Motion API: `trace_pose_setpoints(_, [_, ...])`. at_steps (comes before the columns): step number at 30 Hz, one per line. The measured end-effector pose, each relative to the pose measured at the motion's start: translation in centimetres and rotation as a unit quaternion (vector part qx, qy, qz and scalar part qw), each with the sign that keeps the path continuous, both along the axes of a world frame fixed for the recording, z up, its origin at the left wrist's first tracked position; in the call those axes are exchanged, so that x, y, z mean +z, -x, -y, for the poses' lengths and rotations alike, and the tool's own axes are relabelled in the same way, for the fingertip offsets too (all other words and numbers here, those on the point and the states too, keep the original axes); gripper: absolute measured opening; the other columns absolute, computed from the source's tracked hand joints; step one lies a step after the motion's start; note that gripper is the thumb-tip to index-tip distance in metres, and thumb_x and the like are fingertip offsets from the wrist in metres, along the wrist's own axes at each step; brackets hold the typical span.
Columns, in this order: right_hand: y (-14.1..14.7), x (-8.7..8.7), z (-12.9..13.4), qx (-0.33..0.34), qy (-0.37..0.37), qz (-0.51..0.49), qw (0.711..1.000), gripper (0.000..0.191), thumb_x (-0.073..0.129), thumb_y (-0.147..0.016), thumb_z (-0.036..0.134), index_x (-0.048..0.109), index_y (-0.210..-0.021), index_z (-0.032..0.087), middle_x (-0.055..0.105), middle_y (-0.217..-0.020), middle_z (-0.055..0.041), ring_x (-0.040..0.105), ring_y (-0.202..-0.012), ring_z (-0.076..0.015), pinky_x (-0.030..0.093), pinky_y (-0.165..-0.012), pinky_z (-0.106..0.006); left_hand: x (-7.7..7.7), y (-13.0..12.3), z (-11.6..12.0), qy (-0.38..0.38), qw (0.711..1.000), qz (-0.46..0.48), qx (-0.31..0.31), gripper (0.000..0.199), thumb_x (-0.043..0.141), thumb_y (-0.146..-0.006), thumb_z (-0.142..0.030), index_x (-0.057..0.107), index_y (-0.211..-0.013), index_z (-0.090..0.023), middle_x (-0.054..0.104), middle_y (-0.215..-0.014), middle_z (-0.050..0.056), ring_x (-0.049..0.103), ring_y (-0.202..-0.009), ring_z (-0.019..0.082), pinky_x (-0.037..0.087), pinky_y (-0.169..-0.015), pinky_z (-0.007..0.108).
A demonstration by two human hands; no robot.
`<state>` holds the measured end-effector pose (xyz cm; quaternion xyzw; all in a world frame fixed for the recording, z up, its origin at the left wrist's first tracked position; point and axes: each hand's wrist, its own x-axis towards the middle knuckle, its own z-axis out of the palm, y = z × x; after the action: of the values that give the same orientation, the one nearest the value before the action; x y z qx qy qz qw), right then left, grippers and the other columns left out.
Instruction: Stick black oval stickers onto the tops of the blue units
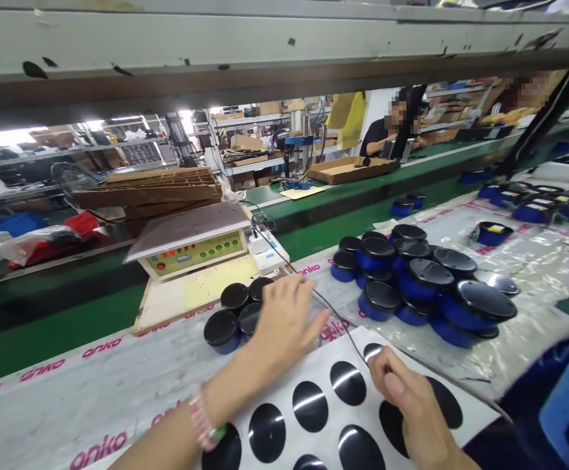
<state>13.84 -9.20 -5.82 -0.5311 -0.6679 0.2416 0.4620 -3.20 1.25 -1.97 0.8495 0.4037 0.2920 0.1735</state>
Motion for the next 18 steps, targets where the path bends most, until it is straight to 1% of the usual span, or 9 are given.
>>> trace_pose_setpoints(2, [1.5,0.1,1.3,-0.02,-0.012,-0.013,1.0,0.04,0.021,-0.097,0.042,0.043,-0.07,0.023,0.047,-0.059,0.0016,0.049,-0.053,-0.0147,0.039,-0.051,-0.026,-0.6,-5.3,-1.2,0.044,0.996,0.02,-0.07,0.051,0.058,-0.082,-0.033,0.044,-0.128,-0.015,0.045,-0.131,0.015,0.036,-0.124,0.03,0.025,-0.105,0.048])
trace_pose_setpoints(4, [2.8,0.3,2.1,-0.026,-0.047,-0.005,0.999,0.038,0.025,-0.097,0.041,0.052,-0.077,0.024,0.059,-0.067,-0.0006,0.058,-0.062,-0.0159,0.043,-0.056,-0.025,-1.5,-9.5,-2.7,0.092,0.99,0.041,-0.103,0.07,0.071,-0.07,-0.04,0.043,-0.128,-0.013,0.049,-0.128,0.017,0.044,-0.119,0.032,0.033,-0.1,0.047])
trace_pose_setpoints(6, [3.2,0.4,2.4,-0.024,-0.091,0.011,0.996,0.033,0.029,-0.097,0.04,0.058,-0.087,0.026,0.065,-0.075,-0.001,0.062,-0.067,-0.0156,0.046,-0.059,-0.024,-2.2,-11.6,-3.8,0.139,0.981,0.072,-0.113,0.077,0.076,-0.063,-0.042,0.045,-0.126,-0.011,0.052,-0.126,0.019,0.049,-0.115,0.033,0.038,-0.097,0.047])
trace_pose_setpoints(7, [2.9,0.5,2.3,-0.03,-0.109,0.016,0.993,0.033,0.031,-0.097,0.04,0.059,-0.088,0.025,0.066,-0.075,-0.0009,0.062,-0.065,-0.0149,0.047,-0.059,-0.023,-2.2,-11.7,-4.0,0.16,0.976,0.091,-0.113,0.076,0.076,-0.063,-0.043,0.047,-0.125,-0.011,0.054,-0.124,0.019,0.051,-0.113,0.033,0.039,-0.096,0.046])
trace_pose_setpoints(9, [1.7,0.8,1.7,-0.068,-0.121,0.021,0.99,0.034,0.033,-0.097,0.038,0.058,-0.08,0.023,0.063,-0.065,0.0002,0.057,-0.053,-0.0129,0.047,-0.055,-0.022,-1.5,-10.1,-3.8,0.2,0.965,0.128,-0.112,0.07,0.074,-0.065,-0.047,0.05,-0.121,-0.012,0.058,-0.119,0.016,0.055,-0.107,0.031,0.043,-0.093,0.044])
trace_pose_setpoints(12, [-0.2,2.0,0.5,-0.101,-0.118,0.029,0.987,0.035,0.036,-0.096,0.034,0.05,-0.066,0.021,0.052,-0.053,0.0028,0.049,-0.044,-0.0108,0.043,-0.047,-0.021,0.6,-5.4,-1.7,0.26,0.938,0.188,-0.128,0.063,0.063,-0.074,-0.055,0.049,-0.122,-0.017,0.061,-0.116,0.011,0.06,-0.101,0.024,0.049,-0.086,0.036])
trace_pose_setpoints(16, [0.4,4.6,-0.7,0.001,-0.138,0.059,0.989,0.026,0.037,-0.095,0.024,0.049,-0.072,0.022,0.054,-0.065,0.0005,0.054,-0.058,-0.0125,0.043,-0.052,-0.022,3.2,0.0,2.0,0.401,0.835,0.349,-0.141,0.068,0.065,-0.067,-0.065,0.057,-0.112,-0.014,0.064,-0.104,0.01,0.061,-0.09,0.022,0.048,-0.078,0.031])
trace_pose_setpoints(17, [1.0,5.2,-0.8,0.021,-0.147,0.065,0.987,0.025,0.037,-0.095,0.022,0.048,-0.072,0.022,0.053,-0.065,0.0007,0.054,-0.059,-0.0124,0.043,-0.053,-0.022,3.5,0.9,2.7,0.411,0.822,0.372,-0.129,0.07,0.065,-0.064,-0.067,0.059,-0.109,-0.013,0.065,-0.099,0.01,0.061,-0.087,0.022,0.048,-0.077,0.031])
trace_pose_setpoints(18, [1.6,5.6,-0.9,0.037,-0.157,0.069,0.985,0.026,0.038,-0.095,0.021,0.046,-0.071,0.022,0.051,-0.063,0.0015,0.052,-0.057,-0.012,0.042,-0.052,-0.022,3.8,1.6,3.4,0.403,0.825,0.379,-0.115,0.071,0.065,-0.062,-0.069,0.061,-0.106,-0.013,0.065,-0.096,0.009,0.06,-0.086,0.021,0.047,-0.077,0.031])
